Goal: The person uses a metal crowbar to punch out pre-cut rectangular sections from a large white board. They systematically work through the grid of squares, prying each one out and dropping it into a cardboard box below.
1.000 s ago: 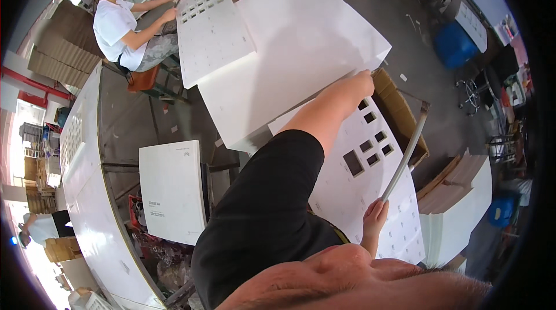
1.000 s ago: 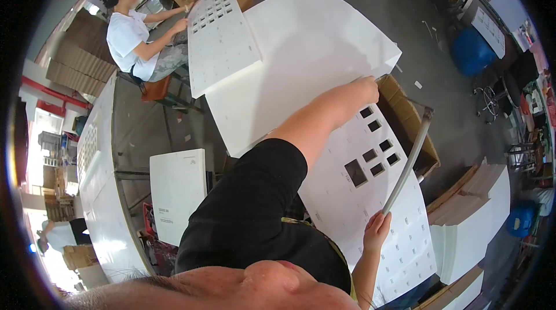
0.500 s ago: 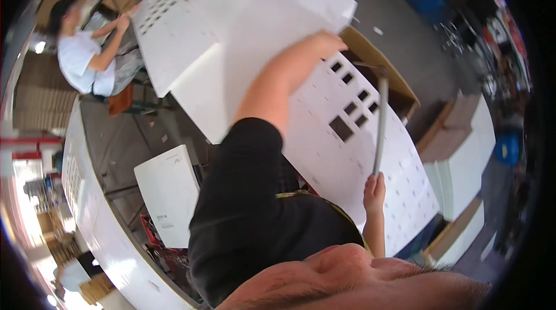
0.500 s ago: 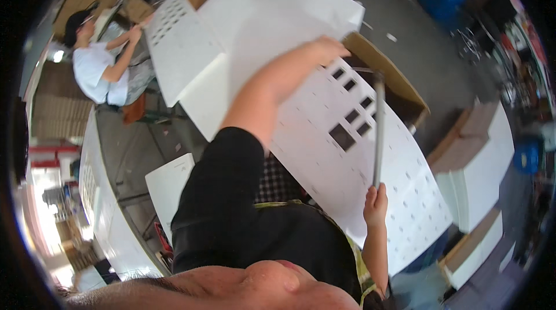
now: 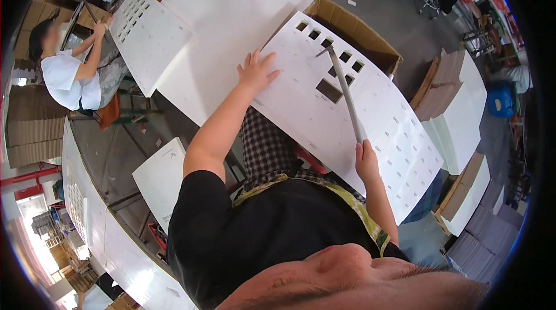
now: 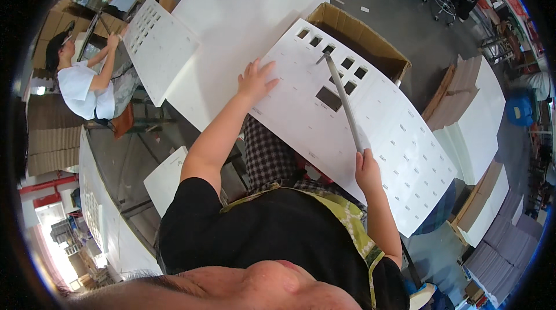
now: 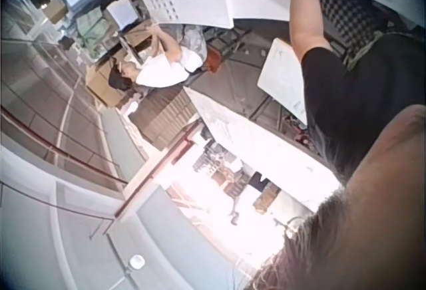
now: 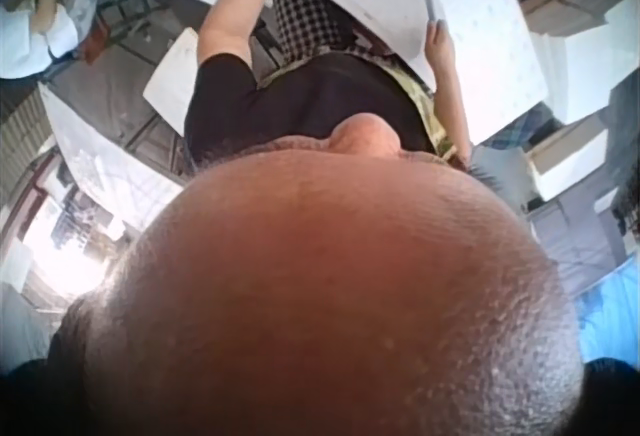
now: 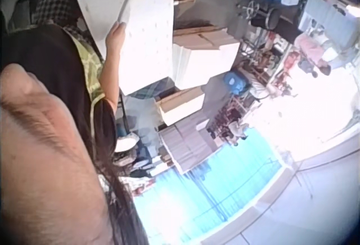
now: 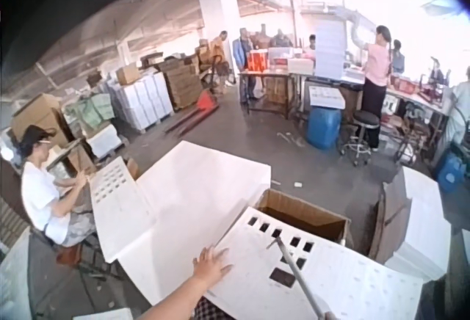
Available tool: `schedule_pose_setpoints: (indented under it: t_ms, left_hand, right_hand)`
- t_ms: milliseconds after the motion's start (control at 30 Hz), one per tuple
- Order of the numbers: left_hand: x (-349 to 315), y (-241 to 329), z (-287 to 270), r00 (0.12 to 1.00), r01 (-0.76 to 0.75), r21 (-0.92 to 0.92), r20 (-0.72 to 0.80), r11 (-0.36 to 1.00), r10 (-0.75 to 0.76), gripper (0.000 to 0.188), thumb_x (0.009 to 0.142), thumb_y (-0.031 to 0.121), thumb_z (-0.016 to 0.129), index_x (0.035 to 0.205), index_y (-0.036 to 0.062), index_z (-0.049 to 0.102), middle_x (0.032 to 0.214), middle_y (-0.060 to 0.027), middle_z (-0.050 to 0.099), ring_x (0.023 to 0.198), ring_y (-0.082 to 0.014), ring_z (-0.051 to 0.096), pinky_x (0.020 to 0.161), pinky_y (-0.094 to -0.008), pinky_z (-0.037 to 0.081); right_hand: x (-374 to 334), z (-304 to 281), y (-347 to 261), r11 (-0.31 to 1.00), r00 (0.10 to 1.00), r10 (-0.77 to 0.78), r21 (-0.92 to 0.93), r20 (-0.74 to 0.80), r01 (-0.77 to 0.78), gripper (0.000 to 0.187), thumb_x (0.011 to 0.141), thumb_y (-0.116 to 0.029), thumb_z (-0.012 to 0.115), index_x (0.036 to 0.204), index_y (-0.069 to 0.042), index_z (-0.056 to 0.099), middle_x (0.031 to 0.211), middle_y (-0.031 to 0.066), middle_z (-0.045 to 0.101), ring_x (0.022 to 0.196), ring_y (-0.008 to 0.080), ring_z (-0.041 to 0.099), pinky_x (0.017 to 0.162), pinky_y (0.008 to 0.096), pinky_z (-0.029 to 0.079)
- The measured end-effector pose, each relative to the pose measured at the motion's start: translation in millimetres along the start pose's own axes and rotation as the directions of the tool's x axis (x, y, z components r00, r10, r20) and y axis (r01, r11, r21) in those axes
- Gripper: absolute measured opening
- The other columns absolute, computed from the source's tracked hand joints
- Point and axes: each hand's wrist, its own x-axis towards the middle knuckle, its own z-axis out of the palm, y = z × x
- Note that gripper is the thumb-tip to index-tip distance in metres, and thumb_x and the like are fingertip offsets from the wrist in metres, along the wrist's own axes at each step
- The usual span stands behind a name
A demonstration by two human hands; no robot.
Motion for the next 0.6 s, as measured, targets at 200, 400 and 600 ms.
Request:
schedule_pose_setpoints:
  t_ms: [200,400,600]
  left_hand:
    - [-1.1,-13.0,15.0,1.0,-0.009,-0.076,0.006,0.997,0.01,0.058,0.087,0.055,0.052,0.139,0.0349,0.037,0.145,-0.0139,0.029,0.123,-0.0345,0.042,0.093,-0.0498,0.042]
    - [-2.6,-7.9,9.3,0.997,0.035,-0.044,0.075,0.998,-0.032,0.059,0.087,0.058,0.049,0.14,0.0384,0.033,0.143,-0.013,0.031,0.122,-0.034,0.043,0.093,-0.0472,0.043]
    - [-1.5,-8.8,3.1,0.987,0.066,-0.032,0.152,0.997,-0.06,0.059,0.087,0.061,0.047,0.141,0.0399,0.032,0.137,-0.012,0.035,0.119,-0.0327,0.044,0.094,-0.0458,0.043]
  right_hand:
    - [-7.7,-26.1,-39.6,0.966,0.994,-0.041,0.251,-0.1,0.065,0.018,0.097,-0.017,0.043,0.091,-0.001,0.046,0.064,0.0145,0.051,0.056,0.0279,0.051,0.054,0.0361,0.041]
    - [-4.6,5.2,-20.9,0.998,0.995,-0.056,-0.007,-0.081,0.056,0.016,0.096,-0.015,0.043,0.093,0.0,0.044,0.068,0.0254,0.054,0.065,0.0453,0.053,0.056,0.0456,0.042]
    - [-14.4,-8.2,-40.1,0.962,0.971,-0.127,0.215,-0.2,0.17,0.019,0.099,-0.021,0.04,0.09,-0.005,0.044,0.063,0.0067,0.047,0.054,0.0158,0.048,0.051,0.0324,0.039]
